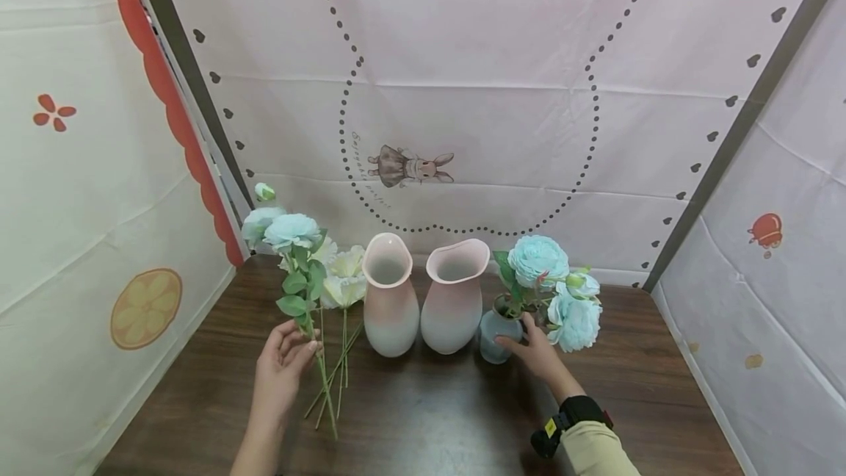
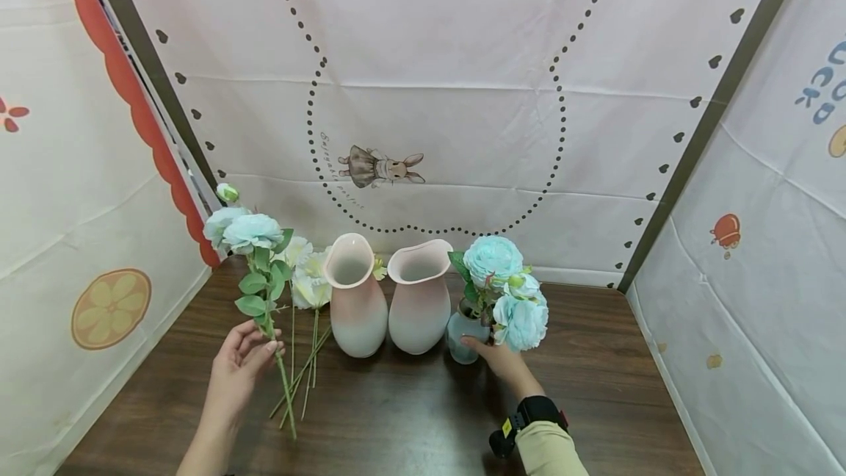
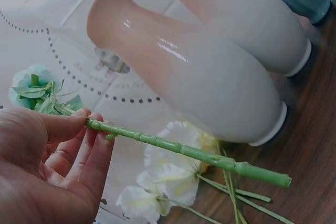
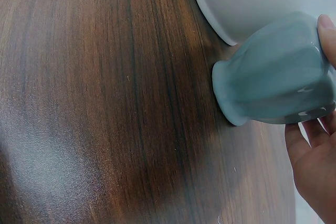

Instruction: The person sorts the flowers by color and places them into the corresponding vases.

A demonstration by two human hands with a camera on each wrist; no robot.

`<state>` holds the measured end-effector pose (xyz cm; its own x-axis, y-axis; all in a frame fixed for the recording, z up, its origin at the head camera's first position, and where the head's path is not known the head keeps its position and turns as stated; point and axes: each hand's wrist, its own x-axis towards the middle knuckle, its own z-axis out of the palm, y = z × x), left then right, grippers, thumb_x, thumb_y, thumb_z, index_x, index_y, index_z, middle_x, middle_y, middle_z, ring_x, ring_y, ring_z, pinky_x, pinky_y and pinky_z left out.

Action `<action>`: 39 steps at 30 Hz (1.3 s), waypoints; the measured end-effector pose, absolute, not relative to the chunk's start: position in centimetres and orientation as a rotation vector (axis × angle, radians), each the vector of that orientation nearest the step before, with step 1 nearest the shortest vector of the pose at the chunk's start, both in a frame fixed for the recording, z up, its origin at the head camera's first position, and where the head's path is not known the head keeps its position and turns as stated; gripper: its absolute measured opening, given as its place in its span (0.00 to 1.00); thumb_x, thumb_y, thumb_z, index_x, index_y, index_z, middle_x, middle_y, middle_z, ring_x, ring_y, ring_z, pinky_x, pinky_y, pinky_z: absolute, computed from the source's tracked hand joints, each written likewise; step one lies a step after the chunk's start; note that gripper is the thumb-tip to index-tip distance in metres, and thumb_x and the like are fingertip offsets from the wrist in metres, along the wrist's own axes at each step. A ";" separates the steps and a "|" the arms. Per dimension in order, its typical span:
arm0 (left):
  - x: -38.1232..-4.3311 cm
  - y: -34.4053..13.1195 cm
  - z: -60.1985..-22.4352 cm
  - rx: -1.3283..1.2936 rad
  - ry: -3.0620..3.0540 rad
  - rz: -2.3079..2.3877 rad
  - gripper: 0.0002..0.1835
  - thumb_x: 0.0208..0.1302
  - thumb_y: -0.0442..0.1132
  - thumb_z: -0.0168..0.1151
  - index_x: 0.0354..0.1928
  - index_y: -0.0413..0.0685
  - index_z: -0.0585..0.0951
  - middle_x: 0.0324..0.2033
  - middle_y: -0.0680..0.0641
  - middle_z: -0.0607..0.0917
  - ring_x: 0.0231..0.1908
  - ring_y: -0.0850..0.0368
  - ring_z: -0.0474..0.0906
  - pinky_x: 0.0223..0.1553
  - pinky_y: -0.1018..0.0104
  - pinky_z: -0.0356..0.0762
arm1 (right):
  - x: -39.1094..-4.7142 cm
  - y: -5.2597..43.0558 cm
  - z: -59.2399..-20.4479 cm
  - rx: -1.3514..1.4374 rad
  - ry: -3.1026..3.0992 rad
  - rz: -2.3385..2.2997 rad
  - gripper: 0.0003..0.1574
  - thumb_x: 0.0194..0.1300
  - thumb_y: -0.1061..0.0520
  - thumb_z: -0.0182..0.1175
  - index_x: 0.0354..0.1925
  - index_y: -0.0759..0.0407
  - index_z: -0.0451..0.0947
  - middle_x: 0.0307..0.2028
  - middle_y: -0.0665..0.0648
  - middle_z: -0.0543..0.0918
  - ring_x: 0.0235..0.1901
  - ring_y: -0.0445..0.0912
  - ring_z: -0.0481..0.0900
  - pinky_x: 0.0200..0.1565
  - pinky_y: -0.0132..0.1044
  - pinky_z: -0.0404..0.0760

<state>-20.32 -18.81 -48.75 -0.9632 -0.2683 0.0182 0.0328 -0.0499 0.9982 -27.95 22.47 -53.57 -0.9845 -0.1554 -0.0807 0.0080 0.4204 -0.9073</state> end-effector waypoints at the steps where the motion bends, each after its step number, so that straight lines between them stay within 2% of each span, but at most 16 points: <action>1: -20.3 -18.7 -48.6 0.244 -2.004 -2.118 0.23 0.68 0.27 0.59 0.62 0.44 0.68 0.41 0.63 0.85 0.39 0.69 0.84 0.46 0.75 0.83 | -27.9 22.5 -53.6 -0.130 2.518 -1.607 0.43 0.69 0.47 0.63 0.72 0.56 0.55 0.71 0.65 0.66 0.74 0.62 0.59 0.71 0.63 0.63; 14: -20.0 -17.2 -47.4 0.051 -1.909 -2.067 0.19 0.65 0.23 0.60 0.57 0.36 0.71 0.38 0.60 0.86 0.38 0.64 0.86 0.45 0.73 0.84 | -28.0 22.5 -53.6 -0.134 2.519 -1.593 0.46 0.68 0.45 0.63 0.74 0.54 0.52 0.73 0.64 0.63 0.75 0.61 0.57 0.72 0.63 0.60; 26: -20.1 -15.3 -46.5 -0.093 -1.927 -1.976 0.17 0.62 0.18 0.58 0.53 0.29 0.71 0.36 0.60 0.87 0.37 0.67 0.85 0.44 0.76 0.82 | -27.9 22.5 -53.6 -0.129 2.534 -1.598 0.45 0.68 0.46 0.64 0.73 0.56 0.54 0.71 0.65 0.65 0.74 0.62 0.59 0.71 0.63 0.61; 39: -19.9 -14.1 -46.4 -0.195 -1.989 -1.943 0.16 0.63 0.20 0.59 0.52 0.27 0.70 0.37 0.62 0.86 0.39 0.66 0.85 0.45 0.75 0.82 | -28.0 22.4 -53.6 -0.102 2.504 -1.620 0.45 0.67 0.47 0.65 0.72 0.55 0.54 0.71 0.65 0.66 0.74 0.62 0.59 0.71 0.63 0.62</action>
